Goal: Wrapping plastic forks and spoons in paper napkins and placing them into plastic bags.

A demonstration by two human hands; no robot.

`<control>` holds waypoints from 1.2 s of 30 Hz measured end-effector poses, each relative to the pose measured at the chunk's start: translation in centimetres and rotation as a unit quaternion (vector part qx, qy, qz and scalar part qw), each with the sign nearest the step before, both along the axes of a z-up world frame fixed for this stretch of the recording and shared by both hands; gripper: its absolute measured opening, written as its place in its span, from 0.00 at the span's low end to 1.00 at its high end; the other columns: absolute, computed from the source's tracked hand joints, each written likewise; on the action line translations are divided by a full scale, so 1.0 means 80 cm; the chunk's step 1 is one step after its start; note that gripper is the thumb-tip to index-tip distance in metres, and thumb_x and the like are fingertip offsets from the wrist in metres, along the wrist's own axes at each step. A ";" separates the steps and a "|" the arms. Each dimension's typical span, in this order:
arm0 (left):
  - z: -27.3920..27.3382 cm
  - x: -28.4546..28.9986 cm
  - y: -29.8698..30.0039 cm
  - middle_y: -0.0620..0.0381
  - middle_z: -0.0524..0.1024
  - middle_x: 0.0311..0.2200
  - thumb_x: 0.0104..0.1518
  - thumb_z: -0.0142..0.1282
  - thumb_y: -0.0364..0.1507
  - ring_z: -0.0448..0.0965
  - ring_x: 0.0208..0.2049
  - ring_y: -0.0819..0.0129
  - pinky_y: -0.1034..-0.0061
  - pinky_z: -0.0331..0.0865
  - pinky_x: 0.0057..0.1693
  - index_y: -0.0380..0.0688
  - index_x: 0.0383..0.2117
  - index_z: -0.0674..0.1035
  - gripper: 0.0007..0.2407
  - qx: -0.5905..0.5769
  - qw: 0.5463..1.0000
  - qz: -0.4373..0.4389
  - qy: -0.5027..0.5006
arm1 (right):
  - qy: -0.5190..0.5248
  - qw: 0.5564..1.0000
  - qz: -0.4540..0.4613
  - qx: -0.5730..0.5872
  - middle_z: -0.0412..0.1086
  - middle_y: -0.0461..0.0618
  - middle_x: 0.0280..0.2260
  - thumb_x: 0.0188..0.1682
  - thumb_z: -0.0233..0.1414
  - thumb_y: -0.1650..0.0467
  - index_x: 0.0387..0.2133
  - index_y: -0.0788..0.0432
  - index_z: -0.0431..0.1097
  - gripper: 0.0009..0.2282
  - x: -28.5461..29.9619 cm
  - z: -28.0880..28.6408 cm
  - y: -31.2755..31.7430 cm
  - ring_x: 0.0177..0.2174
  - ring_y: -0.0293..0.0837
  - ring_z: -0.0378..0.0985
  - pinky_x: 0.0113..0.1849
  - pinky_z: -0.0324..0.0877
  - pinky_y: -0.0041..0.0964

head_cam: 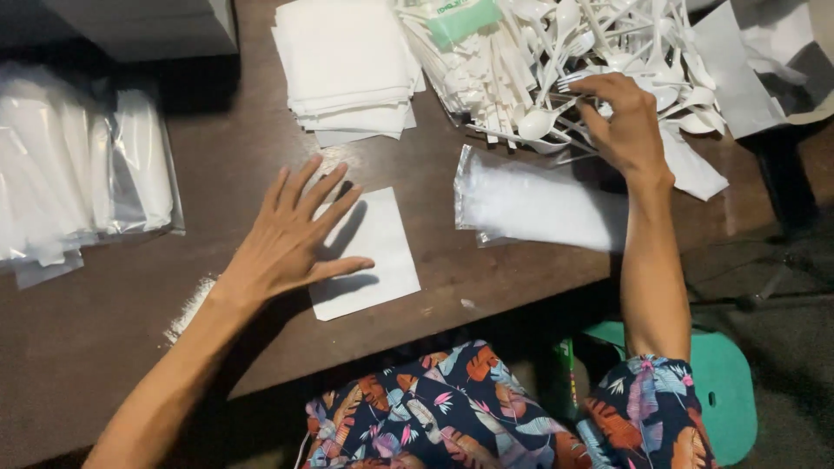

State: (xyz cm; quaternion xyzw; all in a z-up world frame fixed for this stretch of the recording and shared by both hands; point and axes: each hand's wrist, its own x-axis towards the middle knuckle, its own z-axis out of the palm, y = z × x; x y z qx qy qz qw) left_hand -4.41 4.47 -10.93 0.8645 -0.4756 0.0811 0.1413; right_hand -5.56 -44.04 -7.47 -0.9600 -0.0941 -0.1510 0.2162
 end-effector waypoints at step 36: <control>0.041 0.124 -0.356 0.52 0.83 0.20 0.55 0.62 0.35 0.87 0.30 0.49 0.57 0.76 0.45 0.43 0.32 0.84 0.09 -0.357 0.866 0.052 0.345 | -0.198 0.919 -0.042 0.339 0.72 0.62 0.44 0.61 0.56 0.78 0.58 0.67 0.65 0.14 0.051 -0.011 -0.023 0.46 0.50 0.78 0.45 0.79 0.44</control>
